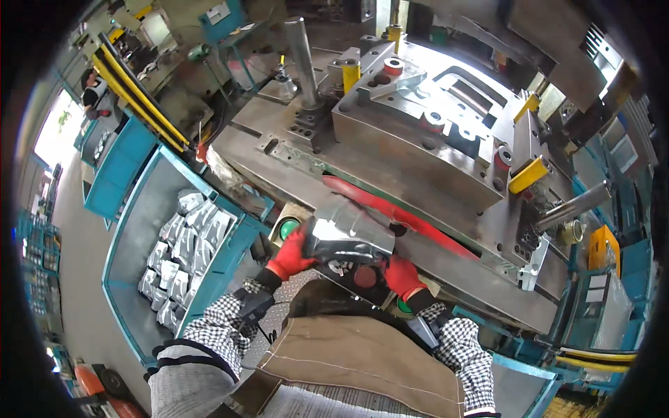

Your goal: Operating an industrial metal stamping press to form and process metal parts.

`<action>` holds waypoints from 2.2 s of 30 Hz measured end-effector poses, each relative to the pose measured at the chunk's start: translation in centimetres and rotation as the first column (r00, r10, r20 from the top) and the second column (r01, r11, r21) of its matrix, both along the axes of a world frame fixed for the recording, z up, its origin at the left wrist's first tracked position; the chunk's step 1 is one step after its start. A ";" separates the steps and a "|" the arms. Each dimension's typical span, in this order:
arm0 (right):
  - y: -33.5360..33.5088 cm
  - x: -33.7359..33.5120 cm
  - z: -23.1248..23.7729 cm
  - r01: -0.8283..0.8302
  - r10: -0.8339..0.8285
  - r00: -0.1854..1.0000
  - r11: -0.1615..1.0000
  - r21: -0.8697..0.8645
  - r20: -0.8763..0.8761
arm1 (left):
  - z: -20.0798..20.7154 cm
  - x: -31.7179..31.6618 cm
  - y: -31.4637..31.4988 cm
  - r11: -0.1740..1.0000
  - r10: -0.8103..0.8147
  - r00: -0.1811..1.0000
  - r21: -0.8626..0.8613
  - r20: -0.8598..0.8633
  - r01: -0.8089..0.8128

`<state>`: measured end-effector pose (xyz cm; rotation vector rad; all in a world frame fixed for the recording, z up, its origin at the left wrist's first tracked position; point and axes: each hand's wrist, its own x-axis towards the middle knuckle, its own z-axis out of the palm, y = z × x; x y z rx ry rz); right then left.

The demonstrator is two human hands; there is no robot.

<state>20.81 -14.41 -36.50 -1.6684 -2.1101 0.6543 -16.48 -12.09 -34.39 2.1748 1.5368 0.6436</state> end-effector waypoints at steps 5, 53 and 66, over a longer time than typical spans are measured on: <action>0.5 0.9 1.4 -0.089 0.076 0.963 0.995 0.039 0.259 | 0.1 2.3 1.2 0.999 0.029 0.992 -0.029 -0.124 -0.033; -13.5 11.3 -8.6 0.150 -0.464 0.492 0.879 -0.453 -0.737 | -12.6 -13.3 3.4 0.729 0.651 0.563 -0.626 0.508 -0.278; -12.8 10.5 -4.4 0.217 -0.324 0.595 0.946 -0.241 -0.736 | -11.7 -12.9 3.2 0.593 0.736 0.539 -0.774 0.410 -0.220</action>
